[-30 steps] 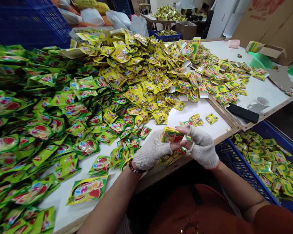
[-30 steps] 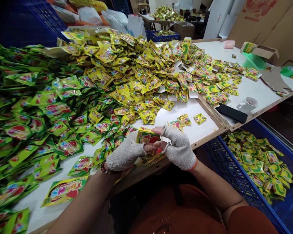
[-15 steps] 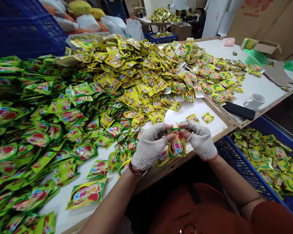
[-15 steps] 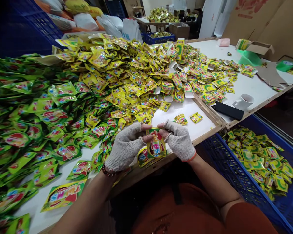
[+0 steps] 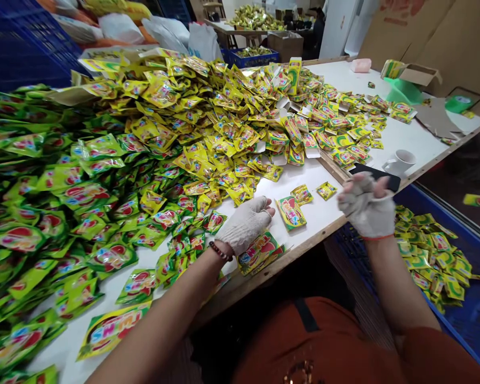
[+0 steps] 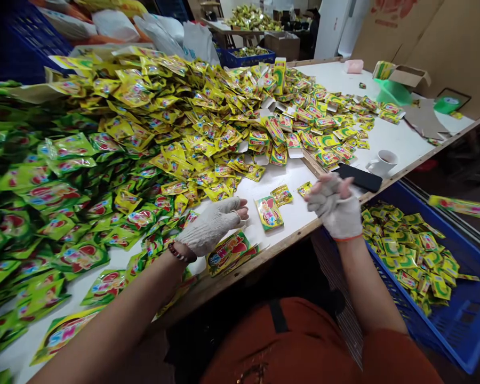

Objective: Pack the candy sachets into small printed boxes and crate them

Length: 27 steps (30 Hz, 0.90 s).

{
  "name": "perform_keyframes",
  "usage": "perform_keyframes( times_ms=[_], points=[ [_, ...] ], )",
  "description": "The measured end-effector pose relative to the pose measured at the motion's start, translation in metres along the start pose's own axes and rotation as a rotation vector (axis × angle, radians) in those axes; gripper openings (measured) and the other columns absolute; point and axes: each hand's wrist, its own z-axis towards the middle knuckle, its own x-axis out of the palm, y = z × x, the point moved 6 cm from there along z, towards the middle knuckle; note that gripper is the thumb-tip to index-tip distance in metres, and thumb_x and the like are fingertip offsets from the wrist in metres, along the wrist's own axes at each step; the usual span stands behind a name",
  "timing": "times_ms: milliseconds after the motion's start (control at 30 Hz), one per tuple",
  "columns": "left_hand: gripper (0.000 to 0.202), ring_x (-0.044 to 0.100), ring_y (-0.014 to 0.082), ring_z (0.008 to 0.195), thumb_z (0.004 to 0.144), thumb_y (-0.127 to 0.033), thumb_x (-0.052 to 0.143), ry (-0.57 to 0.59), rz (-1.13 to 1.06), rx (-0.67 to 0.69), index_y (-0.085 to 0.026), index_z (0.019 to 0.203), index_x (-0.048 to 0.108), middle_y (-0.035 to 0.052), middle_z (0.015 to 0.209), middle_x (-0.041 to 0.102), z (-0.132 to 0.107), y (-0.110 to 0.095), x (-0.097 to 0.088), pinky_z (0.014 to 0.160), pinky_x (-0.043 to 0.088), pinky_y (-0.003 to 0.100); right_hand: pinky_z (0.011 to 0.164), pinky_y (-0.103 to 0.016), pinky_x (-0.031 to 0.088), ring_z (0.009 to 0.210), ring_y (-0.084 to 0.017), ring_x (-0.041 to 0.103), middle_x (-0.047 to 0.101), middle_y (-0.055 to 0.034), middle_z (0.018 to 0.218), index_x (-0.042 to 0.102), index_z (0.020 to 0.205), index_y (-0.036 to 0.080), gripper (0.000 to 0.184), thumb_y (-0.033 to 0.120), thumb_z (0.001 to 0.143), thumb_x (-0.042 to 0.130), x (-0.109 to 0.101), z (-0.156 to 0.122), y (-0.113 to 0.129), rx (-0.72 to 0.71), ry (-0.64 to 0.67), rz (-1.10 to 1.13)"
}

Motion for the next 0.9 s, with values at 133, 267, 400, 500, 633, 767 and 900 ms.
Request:
perform_keyframes(
  times_ms=[133, 267, 400, 500, 633, 767, 900],
  points=[
    [0.042, 0.063, 0.0171, 0.067, 0.071, -0.033, 0.075, 0.010, -0.090, -0.136, -0.016, 0.106, 0.058, 0.0018, 0.073, 0.065, 0.026, 0.012, 0.017, 0.060, 0.050, 0.028, 0.079, -0.037, 0.053, 0.083, -0.023, 0.066, 0.072, -0.0075, 0.089, 0.070, 0.097, 0.019, 0.019, 0.031, 0.082, 0.069, 0.049, -0.003, -0.041, 0.074, 0.243, -0.671],
    [0.051, 0.057, 0.0136, 0.060, 0.065, -0.028, 0.081, -0.110, 0.034, -0.149, -0.019, 0.106, 0.052, -0.0025, 0.071, 0.060, 0.042, 0.013, 0.023, 0.057, 0.045, 0.025, 0.086, -0.036, 0.053, 0.092, -0.022, 0.065, 0.071, -0.0073, 0.099, 0.064, 0.116, 0.021, 0.042, 0.013, 0.075, 0.067, 0.082, -0.007, -0.065, 0.083, 0.294, -0.791],
    [0.048, 0.055, 0.0124, 0.065, 0.058, -0.020, 0.083, -0.223, 0.194, -0.078, -0.021, 0.092, 0.049, -0.0042, 0.075, 0.057, 0.045, 0.011, 0.023, 0.060, 0.044, 0.024, 0.064, -0.027, 0.053, 0.072, -0.014, 0.063, 0.063, -0.0019, 0.096, 0.047, 0.133, 0.023, 0.068, 0.014, 0.068, 0.069, 0.083, -0.005, -0.078, 0.200, 0.243, -0.439],
    [0.047, 0.055, 0.0111, 0.065, 0.060, -0.017, 0.081, -0.239, 0.095, -0.038, -0.022, 0.092, 0.047, -0.0048, 0.077, 0.056, 0.040, 0.008, 0.025, 0.060, 0.046, 0.024, 0.063, -0.027, 0.054, 0.074, -0.014, 0.063, 0.060, -0.0047, 0.108, 0.042, 0.130, 0.023, 0.075, 0.023, 0.064, 0.076, 0.076, 0.000, -0.079, 0.232, 0.178, -0.236],
    [0.045, 0.056, 0.0098, 0.063, 0.066, -0.017, 0.076, -0.197, -0.096, 0.104, -0.022, 0.102, 0.049, -0.0053, 0.080, 0.056, 0.029, -0.005, 0.032, 0.057, 0.048, 0.022, 0.074, -0.031, 0.056, 0.085, -0.018, 0.065, 0.062, -0.0046, 0.102, 0.046, 0.120, 0.023, 0.065, 0.030, 0.066, 0.080, 0.069, 0.003, -0.064, 0.175, 0.175, -0.106],
    [0.039, 0.056, 0.0090, 0.061, 0.067, -0.013, 0.070, -0.153, -0.183, 0.188, -0.021, 0.101, 0.053, -0.0056, 0.078, 0.056, 0.020, -0.010, 0.042, 0.057, 0.049, 0.021, 0.069, -0.028, 0.055, 0.076, -0.015, 0.063, 0.063, -0.0012, 0.096, 0.047, 0.129, 0.024, 0.069, 0.026, 0.068, 0.079, 0.059, -0.001, -0.053, 0.150, 0.234, -0.091],
    [0.033, 0.055, 0.0088, 0.062, 0.068, -0.014, 0.067, -0.049, -0.133, 0.232, -0.020, 0.098, 0.054, -0.0035, 0.083, 0.059, 0.017, -0.010, 0.052, 0.058, 0.049, 0.022, 0.084, -0.033, 0.055, 0.091, -0.019, 0.066, 0.068, -0.0044, 0.105, 0.059, 0.118, 0.021, 0.049, 0.025, 0.072, 0.075, 0.053, -0.005, -0.053, 0.097, 0.299, -0.180]
  ],
)
